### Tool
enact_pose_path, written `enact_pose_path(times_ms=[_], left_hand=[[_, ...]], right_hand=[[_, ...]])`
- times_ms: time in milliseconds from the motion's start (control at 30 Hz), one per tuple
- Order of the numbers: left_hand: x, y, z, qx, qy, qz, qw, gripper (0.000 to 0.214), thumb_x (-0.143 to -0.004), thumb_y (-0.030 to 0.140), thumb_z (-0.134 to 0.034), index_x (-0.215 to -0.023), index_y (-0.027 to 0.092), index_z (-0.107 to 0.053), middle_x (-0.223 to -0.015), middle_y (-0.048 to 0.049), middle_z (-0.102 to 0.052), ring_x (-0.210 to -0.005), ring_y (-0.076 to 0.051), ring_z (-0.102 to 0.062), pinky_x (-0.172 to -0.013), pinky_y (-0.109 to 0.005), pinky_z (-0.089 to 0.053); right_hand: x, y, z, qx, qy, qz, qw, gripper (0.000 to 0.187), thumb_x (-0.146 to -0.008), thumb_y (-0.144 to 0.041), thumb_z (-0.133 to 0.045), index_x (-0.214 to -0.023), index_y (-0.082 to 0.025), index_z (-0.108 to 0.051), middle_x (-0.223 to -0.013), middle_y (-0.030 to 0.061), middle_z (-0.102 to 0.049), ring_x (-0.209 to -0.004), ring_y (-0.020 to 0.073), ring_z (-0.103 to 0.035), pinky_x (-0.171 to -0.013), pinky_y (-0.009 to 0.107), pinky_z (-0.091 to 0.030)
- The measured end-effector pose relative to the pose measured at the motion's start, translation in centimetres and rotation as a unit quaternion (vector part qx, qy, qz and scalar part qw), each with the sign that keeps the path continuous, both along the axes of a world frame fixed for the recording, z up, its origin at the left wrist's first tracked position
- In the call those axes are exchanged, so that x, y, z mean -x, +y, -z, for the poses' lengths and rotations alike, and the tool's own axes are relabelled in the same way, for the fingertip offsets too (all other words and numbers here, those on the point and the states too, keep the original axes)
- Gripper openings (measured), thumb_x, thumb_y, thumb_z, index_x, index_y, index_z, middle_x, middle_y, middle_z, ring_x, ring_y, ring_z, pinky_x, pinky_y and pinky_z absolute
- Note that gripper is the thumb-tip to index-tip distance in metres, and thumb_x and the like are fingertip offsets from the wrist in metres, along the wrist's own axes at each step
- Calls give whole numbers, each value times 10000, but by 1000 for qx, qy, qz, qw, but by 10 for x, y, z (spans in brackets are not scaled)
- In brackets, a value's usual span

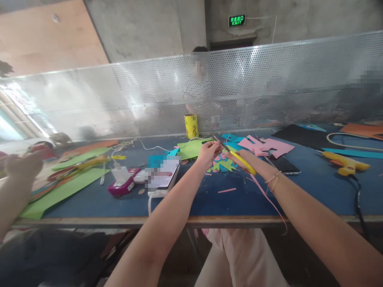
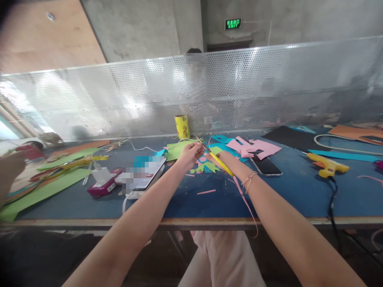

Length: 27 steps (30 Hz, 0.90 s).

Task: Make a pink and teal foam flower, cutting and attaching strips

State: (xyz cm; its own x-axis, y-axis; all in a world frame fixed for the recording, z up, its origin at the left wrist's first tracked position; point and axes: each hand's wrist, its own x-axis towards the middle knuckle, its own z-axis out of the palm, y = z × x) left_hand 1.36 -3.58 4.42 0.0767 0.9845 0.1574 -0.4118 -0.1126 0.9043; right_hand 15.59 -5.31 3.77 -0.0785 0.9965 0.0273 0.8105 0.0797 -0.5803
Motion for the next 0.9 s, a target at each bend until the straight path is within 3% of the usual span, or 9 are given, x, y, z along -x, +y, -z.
enact_pose_path(times_ms=[267,367,533,633,733,900], left_hand=[[-1,1,1,6,2,-2,1000,91,-671,164,-611,-635,133,-533,-568,10,-549,-546,-53,-531,-672,-229,-454],[0,4,3,2,7,-18,1000,100,-654,181,-623,-641,131,-538,-562,6,-551,-537,-56,-530,-656,-227,-458],[4,8,7,-10,0,-24,1000,131,-632,209,-633,-646,128,-531,-569,6,-564,-539,-55,-533,-647,-222,-458],[5,10,9,-8,-1,-28,1000,144,-625,221,-639,-642,127,-530,-572,7,-568,-549,-57,-539,-652,-221,-461],[5,11,9,6,1,-51,999,126,-630,195,-623,-616,132,-515,-593,2,-585,-570,-60,-555,-657,-216,-465],[5,9,9,29,-5,-55,998,130,-647,146,-588,-589,139,-472,-607,-17,-602,-588,-79,-589,-649,-227,-475]], right_hand=[[-2,6,-2,14,42,43,998,498,-663,-665,-476,-569,-182,-552,-326,-6,-375,-288,144,-415,-339,267,-317],[-5,8,-1,-13,93,48,994,493,-673,-657,-474,-575,-176,-523,-340,-22,-354,-291,131,-410,-340,261,-327],[-7,1,0,-32,276,-33,960,496,-716,-657,-399,-601,-179,-466,-362,-60,-332,-278,77,-345,-305,213,-301],[-6,-5,0,-35,335,-98,936,490,-716,-660,-387,-625,-182,-441,-362,-77,-329,-274,61,-325,-300,190,-278],[-4,-8,0,-36,343,-133,929,493,-696,-673,-386,-650,-184,-434,-378,-88,-324,-278,54,-306,-304,184,-263],[-2,2,5,-111,277,-65,952,459,-664,-636,-460,-619,-180,-437,-426,-72,-349,-326,58,-329,-338,194,-265]])
